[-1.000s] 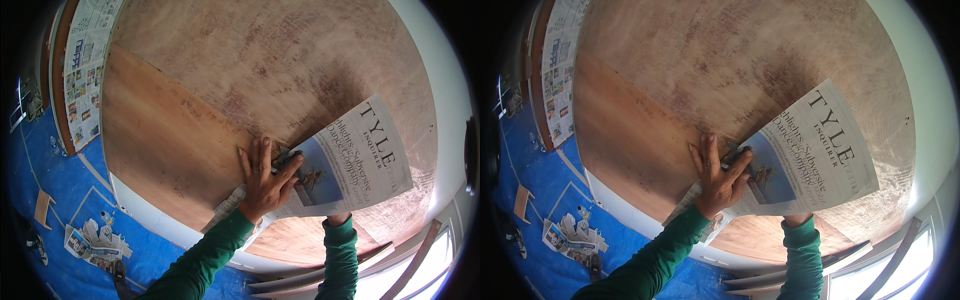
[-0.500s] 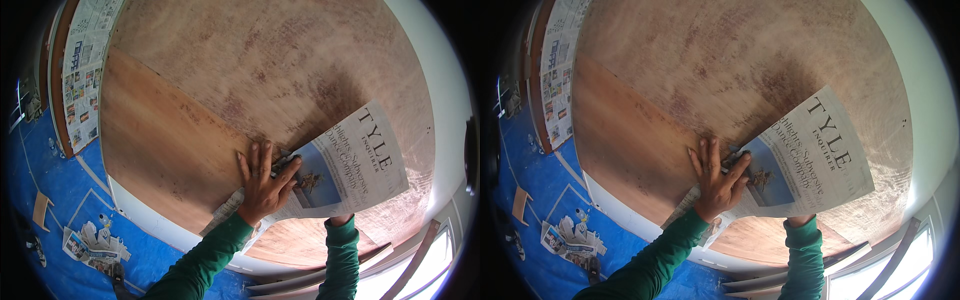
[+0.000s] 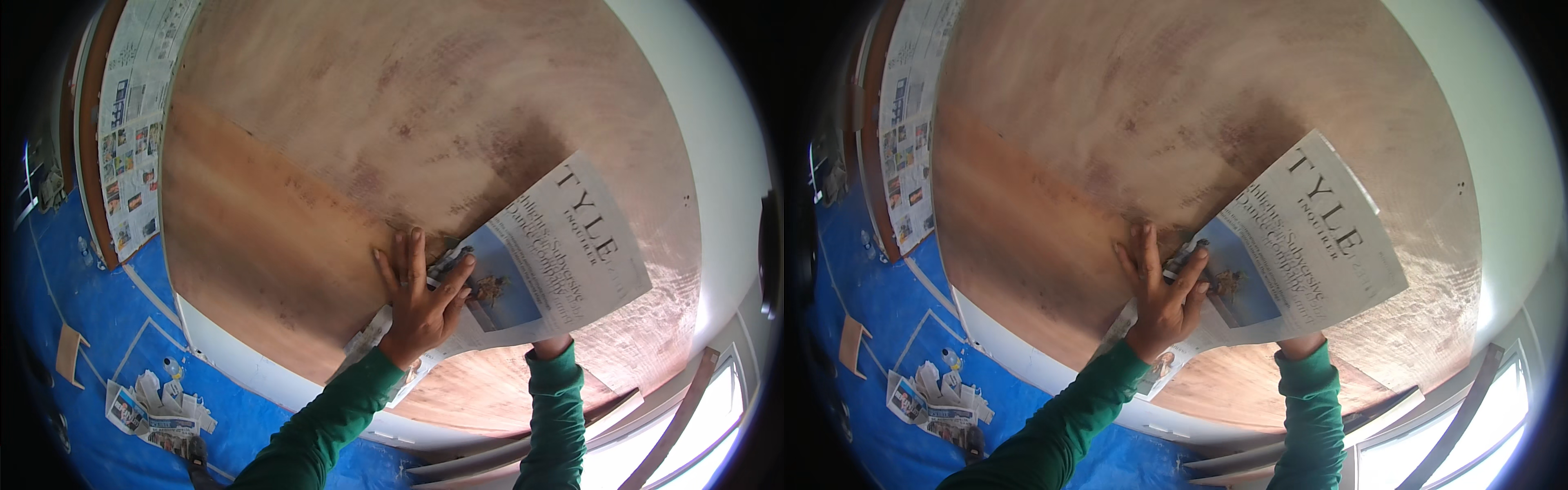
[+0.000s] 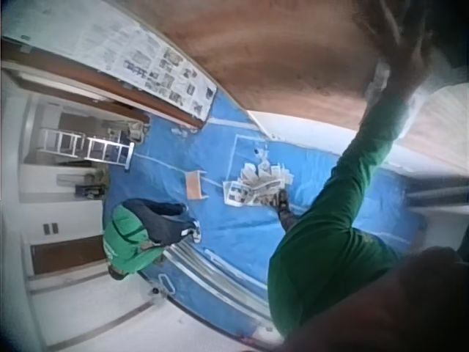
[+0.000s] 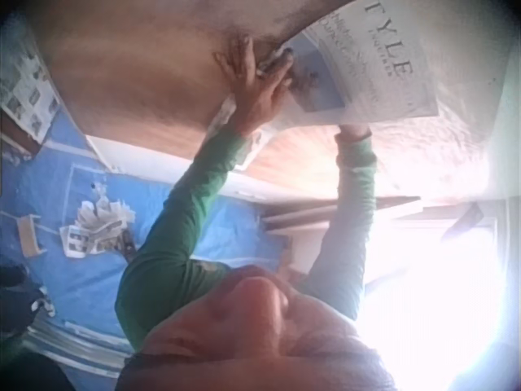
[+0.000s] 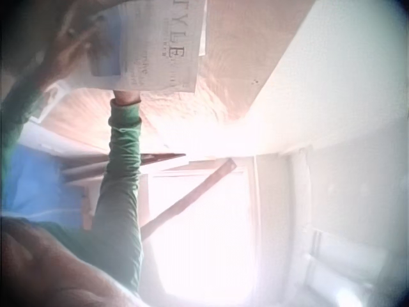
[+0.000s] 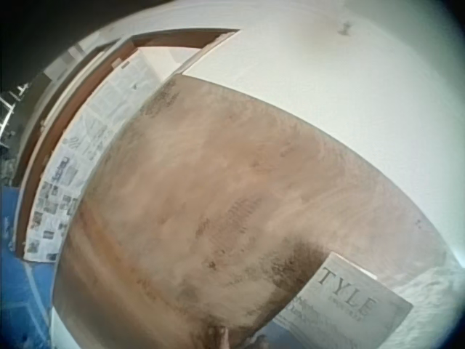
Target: The person cuts newspaper sheets into smaller pieces using a utility knife while sitting on a blue protective floor covering. They fold and trim multiple sheets, placing cut pieces on the floor.
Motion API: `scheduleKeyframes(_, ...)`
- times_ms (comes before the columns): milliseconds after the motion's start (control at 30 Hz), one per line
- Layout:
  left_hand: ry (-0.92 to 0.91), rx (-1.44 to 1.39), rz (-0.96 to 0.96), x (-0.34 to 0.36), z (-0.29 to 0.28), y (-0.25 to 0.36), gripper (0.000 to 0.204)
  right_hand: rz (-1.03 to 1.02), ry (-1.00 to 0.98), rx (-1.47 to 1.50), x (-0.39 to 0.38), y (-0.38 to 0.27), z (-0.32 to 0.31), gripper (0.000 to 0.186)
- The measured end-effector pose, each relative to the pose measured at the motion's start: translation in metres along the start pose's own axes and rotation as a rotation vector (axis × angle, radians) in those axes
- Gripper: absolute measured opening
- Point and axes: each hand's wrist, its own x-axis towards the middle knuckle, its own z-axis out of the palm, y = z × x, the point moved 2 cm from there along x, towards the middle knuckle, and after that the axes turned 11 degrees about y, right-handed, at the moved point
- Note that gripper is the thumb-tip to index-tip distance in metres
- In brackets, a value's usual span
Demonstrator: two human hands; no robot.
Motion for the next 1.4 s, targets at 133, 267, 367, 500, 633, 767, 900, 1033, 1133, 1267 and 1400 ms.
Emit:
scheduleKeyframes(133, -0.059, 0.098, 0.026, 0.036, -0.001, 0.025, 0.050, -0.019, 0.012, 0.024, 0.009, -0.005, 0.005, 0.044)
scheduleKeyframes(267, -0.162, 0.163, 0.073, 0.078, 0.005, 0.014, 0.052, -0.024, 0.037, 0.027, 0.013, -0.009, 0.008, 0.044)
scheduleKeyframes(367, -0.192, 0.164, 0.095, 0.084, 0.000, 0.008, 0.054, -0.020, 0.050, 0.030, 0.012, -0.012, 0.008, 0.043)
scheduleKeyframes(500, -0.197, 0.157, 0.126, 0.084, -0.004, 0.001, 0.057, 0.029, 0.053, 0.038, 0.012, -0.013, 0.010, 0.043)
scheduleKeyframes(633, -0.233, 0.140, 0.150, 0.085, -0.010, -0.003, 0.065, -0.244, 0.135, -0.256, 0.014, -0.018, 0.008, 0.042)
scheduleKeyframes(767, -0.249, 0.155, 0.197, 0.088, -0.016, -0.006, 0.077, -0.267, 0.162, -0.235, 0.017, -0.022, 0.004, 0.040)
scheduleKeyframes(900, -0.268, 0.183, 0.208, 0.090, -0.019, -0.008, 0.081, -0.208, 0.147, -0.127, 0.023, -0.022, 0.011, 0.040)
scheduleKeyframes(1033, -0.269, 0.201, 0.211, 0.091, -0.020, -0.004, 0.079, -0.177, 0.078, -0.098, 0.029, -0.019, 0.012, 0.041)
scheduleKeyframes(1133, -0.266, 0.231, 0.242, 0.098, -0.026, 0.002, 0.073, -0.226, 0.063, -0.163, 0.030, -0.017, 0.011, 0.041)
scheduleKeyframes(1267, -0.387, 0.222, 0.329, 0.132, -0.038, -0.008, 0.071, -0.245, 0.083, -0.169, 0.032, -0.016, 0.011, 0.041)
scheduleKeyframes(1400, -0.535, 0.084, 0.658, 0.180, -0.031, -0.018, 0.098, -0.238, 0.121, -0.145, 0.036, -0.018, 0.016, 0.041)
